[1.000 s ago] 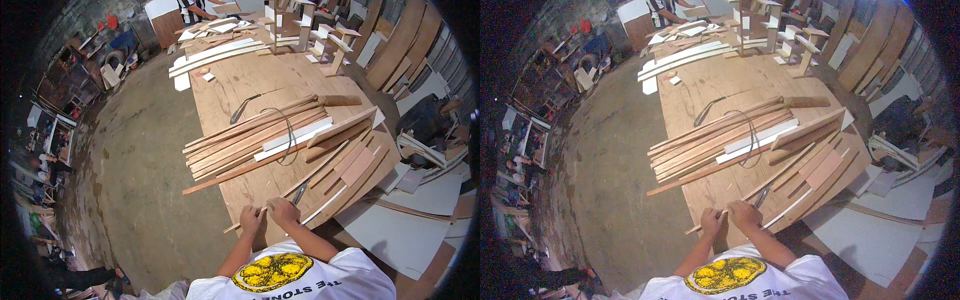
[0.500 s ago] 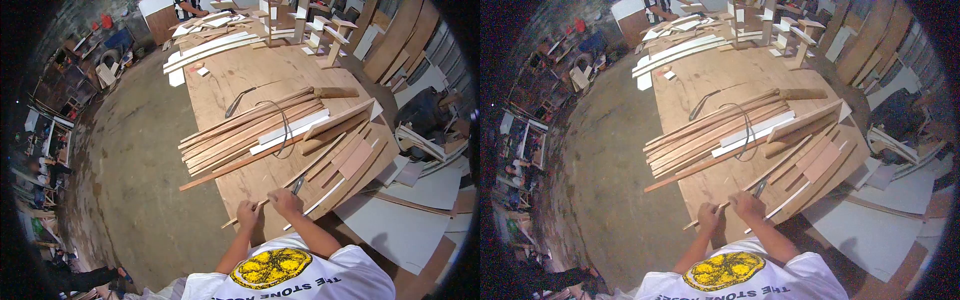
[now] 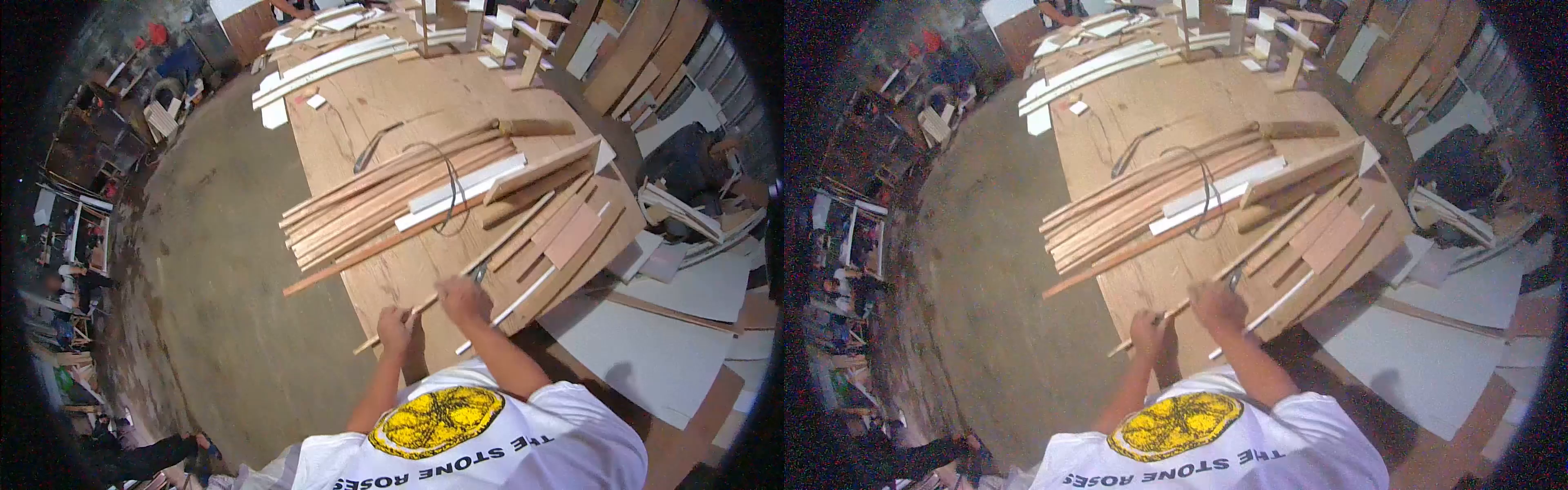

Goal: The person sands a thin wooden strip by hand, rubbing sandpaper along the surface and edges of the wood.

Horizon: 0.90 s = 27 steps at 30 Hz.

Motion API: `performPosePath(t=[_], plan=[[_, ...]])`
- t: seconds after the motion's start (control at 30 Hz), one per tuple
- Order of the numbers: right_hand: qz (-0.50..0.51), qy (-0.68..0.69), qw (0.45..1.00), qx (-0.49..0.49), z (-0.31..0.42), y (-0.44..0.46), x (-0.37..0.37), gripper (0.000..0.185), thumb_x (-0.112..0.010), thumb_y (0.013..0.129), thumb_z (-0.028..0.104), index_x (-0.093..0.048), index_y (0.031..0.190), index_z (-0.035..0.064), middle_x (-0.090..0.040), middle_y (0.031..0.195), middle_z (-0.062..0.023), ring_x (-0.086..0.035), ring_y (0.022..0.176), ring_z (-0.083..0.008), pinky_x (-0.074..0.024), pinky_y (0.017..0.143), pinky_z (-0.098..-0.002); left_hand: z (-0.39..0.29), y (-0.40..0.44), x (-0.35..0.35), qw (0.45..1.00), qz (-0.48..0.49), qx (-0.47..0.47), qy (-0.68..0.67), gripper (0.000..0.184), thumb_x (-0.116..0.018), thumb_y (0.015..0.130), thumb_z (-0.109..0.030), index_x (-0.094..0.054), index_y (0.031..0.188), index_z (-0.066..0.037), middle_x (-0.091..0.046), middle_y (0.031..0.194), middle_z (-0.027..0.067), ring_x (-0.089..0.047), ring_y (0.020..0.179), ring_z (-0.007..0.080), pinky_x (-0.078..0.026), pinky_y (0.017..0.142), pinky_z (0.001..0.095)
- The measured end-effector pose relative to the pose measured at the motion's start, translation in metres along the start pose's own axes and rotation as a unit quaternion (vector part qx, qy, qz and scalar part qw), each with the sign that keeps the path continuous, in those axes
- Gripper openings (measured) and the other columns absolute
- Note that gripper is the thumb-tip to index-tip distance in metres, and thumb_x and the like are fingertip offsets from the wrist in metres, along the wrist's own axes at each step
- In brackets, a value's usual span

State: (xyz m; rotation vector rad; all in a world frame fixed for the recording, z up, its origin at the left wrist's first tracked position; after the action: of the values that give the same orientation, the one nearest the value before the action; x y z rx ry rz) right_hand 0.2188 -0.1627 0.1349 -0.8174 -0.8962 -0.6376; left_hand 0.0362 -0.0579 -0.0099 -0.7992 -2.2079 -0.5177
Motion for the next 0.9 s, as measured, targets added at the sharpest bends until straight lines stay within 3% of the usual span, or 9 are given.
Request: performPosePath(t=[0.13, 0.2, 0.27, 0.3, 0.37, 0.5, 0.57, 0.67, 0.9], plan=[[-0.115, 0.008, 0.993, -0.025, -0.033, 0.019, -0.056, 0.039, -0.063, 0.106, 0.047, -0.08, 0.11, 0.0123, -0.078, 0.117, -0.0155, -0.075, 0.106, -0.0406, -0.0594, 0.092, -0.0534, -0.013, 0.0, 0.008, 1.0, -0.011, 0.004, 0.009, 0.019, -0.092, 0.082, -0.025, -0.084, 0.093, -0.011, -0.066, 0.086, 0.0081, -0.063, 0.087, 0.0302, -0.053, 0.079, 0.0444], [-0.065, 0.027, 0.997, 0.027, -0.025, 0.006, -0.086, 0.036, -0.062, 0.106, 0.043, -0.081, 0.11, 0.0121, -0.078, 0.117, -0.0151, -0.074, 0.109, -0.0396, -0.0592, 0.092, -0.0534, -0.01, 0.0, 0.005, 1.0, -0.01, 0.006, -0.003, 0.02, -0.093, 0.081, -0.024, -0.084, 0.093, -0.011, -0.066, 0.086, 0.0078, -0.063, 0.087, 0.0297, -0.053, 0.079, 0.0441], [-0.062, 0.039, 0.985, 0.158, -0.038, 0.009, -0.119, 0.029, -0.063, 0.106, 0.035, -0.081, 0.111, 0.0125, -0.078, 0.117, -0.0126, -0.072, 0.111, -0.0382, -0.0589, 0.091, -0.0531, -0.008, 0.001, 0.004, 1.0, -0.008, 0.0, -0.003, 0.022, -0.094, 0.08, -0.024, -0.084, 0.093, -0.01, -0.065, 0.085, 0.0072, -0.063, 0.087, 0.029, -0.054, 0.08, 0.0437], [-0.061, 0.005, 0.986, 0.158, -0.047, 0.014, -0.114, 0.028, -0.064, 0.105, 0.035, -0.081, 0.11, 0.0128, -0.078, 0.116, -0.0127, -0.072, 0.111, -0.038, -0.059, 0.091, -0.053, -0.007, 0.002, 0.005, 1.0, -0.009, -0.002, -0.005, 0.022, -0.094, 0.08, -0.024, -0.084, 0.093, -0.01, -0.065, 0.085, 0.0071, -0.063, 0.087, 0.0289, -0.054, 0.08, 0.0437], [-0.051, -0.065, 0.985, 0.153, -0.07, 0.035, -0.094, 0.027, -0.066, 0.103, 0.034, -0.081, 0.109, 0.0134, -0.077, 0.116, -0.0128, -0.072, 0.11, -0.0375, -0.0591, 0.091, -0.0528, -0.008, 0.001, 0.006, 1.0, -0.006, -0.002, -0.01, 0.022, -0.094, 0.08, -0.024, -0.084, 0.094, -0.011, -0.064, 0.085, 0.0068, -0.063, 0.088, 0.0287, -0.054, 0.08, 0.0438], [-0.135, -0.033, 0.99, -0.004, -0.066, 0.038, -0.053, 0.026, -0.068, 0.102, 0.036, -0.081, 0.108, 0.0139, -0.077, 0.112, -0.0165, -0.073, 0.105, -0.0389, -0.0585, 0.09, -0.0536, -0.01, -0.001, 0.003, 1.0, -0.013, 0.011, -0.014, 0.021, -0.093, 0.079, -0.024, -0.084, 0.093, -0.01, -0.065, 0.085, 0.0068, -0.063, 0.087, 0.029, -0.054, 0.079, 0.0435], [-0.073, 0.013, 0.996, -0.051, -0.03, 0.01, -0.056, 0.028, -0.069, 0.102, 0.037, -0.08, 0.104, 0.0113, -0.077, 0.106, -0.0172, -0.073, 0.103, -0.0407, -0.0579, 0.089, -0.0554, -0.007, 0.001, 0.002, 1.0, -0.014, 0.003, -0.005, 0.021, -0.093, 0.079, -0.023, -0.084, 0.092, -0.01, -0.065, 0.086, 0.0068, -0.064, 0.086, 0.0291, -0.054, 0.079, 0.0436], [-0.081, 0.016, 0.989, 0.124, -0.036, 0.001, -0.116, 0.032, -0.07, 0.102, 0.039, -0.079, 0.106, 0.0087, -0.077, 0.106, -0.0188, -0.073, 0.107, -0.0407, -0.058, 0.088, -0.0563, 0.0, 0.0, 0.001, 0.999, -0.023, -0.023, -0.007, 0.021, -0.094, 0.079, -0.023, -0.083, 0.091, -0.01, -0.065, 0.086, 0.0069, -0.064, 0.086, 0.0294, -0.054, 0.078, 0.0436], [-0.11, -0.009, 0.992, -0.054, -0.063, 0.035, -0.057, 0.035, -0.067, 0.105, 0.044, -0.079, 0.111, 0.0113, -0.078, 0.109, -0.0175, -0.076, 0.099, -0.0439, -0.0603, 0.083, -0.0566, -0.004, 0.0, 0.004, 1.0, -0.022, -0.019, -0.012, 0.019, -0.094, 0.079, -0.023, -0.084, 0.091, -0.011, -0.065, 0.084, 0.0072, -0.064, 0.086, 0.0289, -0.054, 0.077, 0.0433]])
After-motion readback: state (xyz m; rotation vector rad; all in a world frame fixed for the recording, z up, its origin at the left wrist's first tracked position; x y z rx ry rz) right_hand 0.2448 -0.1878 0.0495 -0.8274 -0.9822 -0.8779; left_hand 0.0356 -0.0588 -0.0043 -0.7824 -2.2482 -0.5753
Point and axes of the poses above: each hand's wrist, its own y-axis towards the middle knuckle, its own x-axis out of the back of the hand, z = x × y, the point moved 1 cm from there along y, towards the middle knuckle
